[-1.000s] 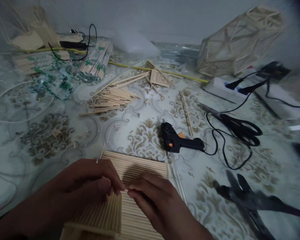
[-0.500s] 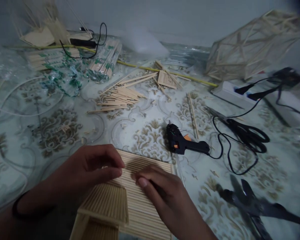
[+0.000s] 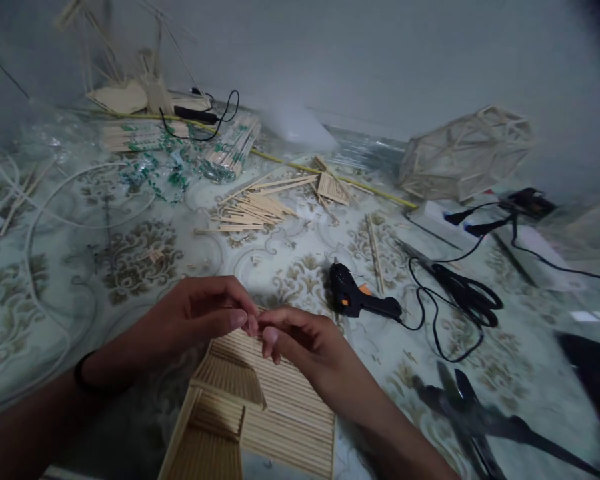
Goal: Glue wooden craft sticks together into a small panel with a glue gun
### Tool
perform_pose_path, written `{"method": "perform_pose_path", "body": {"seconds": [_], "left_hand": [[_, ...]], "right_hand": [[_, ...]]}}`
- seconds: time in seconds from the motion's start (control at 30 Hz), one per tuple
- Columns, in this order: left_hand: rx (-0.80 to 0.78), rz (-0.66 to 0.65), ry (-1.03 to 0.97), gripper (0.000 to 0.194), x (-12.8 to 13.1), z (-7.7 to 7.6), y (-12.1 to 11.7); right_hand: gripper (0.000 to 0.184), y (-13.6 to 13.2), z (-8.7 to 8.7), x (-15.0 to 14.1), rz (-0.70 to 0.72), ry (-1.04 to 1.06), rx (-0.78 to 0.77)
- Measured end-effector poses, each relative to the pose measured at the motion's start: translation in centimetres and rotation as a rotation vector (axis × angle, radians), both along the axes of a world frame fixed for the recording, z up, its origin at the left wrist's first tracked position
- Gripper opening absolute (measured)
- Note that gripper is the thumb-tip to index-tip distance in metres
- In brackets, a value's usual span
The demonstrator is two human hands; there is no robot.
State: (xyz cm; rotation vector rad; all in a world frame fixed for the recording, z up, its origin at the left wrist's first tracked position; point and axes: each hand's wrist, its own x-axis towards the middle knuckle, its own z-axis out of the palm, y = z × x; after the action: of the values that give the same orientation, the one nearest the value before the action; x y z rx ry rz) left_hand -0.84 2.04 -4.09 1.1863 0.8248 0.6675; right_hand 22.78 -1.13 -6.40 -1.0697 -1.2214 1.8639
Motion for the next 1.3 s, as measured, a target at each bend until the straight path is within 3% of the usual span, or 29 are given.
{"method": "perform_pose_path", "body": {"seconds": [0.13, 0.3, 0.5, 0.63, 0.83, 1.1, 1.3], "left_hand": [[-0.001, -0.016, -0.039, 0.013, 0.0, 0.2, -0.3], [0.011, -0.034, -0.035, 0.013, -0.1, 0.1, -0.4], [0.106, -0.027, 0.039, 0.018, -0.3, 0.1, -0.4], [0.142, -0.016, 0.079, 0.017, -0.3, 0.2, -0.3], [0.140, -0.043, 0.014, 0.017, -0.1, 0.2, -0.4], [0.188, -0.053, 0.033, 0.025, -0.2, 0.0, -0.3], [0.176, -0.083, -0.025, 0.023, -0.3, -0.5, -0.4]], "right_hand": [[0.027, -0.6, -0.4, -0.6, -0.113, 0.006, -0.066], [0.031, -1.0, -0.3, -0.8, -0.193, -0.069, -0.046], [0.039, -1.1, 0.3, -0.1, -0.159, 0.024, -0.041], [0.034, -1.2, 0.1, 0.3, -0.158, 0.103, -0.019], [0.034, -0.9, -0.4, 0.1, -0.181, 0.003, 0.048], [0.012, -1.1, -0.6, -0.5, -0.243, -0.075, -0.009], [0.020, -1.1, -0.2, -0.5, -0.169, -0.119, 0.055]]}}
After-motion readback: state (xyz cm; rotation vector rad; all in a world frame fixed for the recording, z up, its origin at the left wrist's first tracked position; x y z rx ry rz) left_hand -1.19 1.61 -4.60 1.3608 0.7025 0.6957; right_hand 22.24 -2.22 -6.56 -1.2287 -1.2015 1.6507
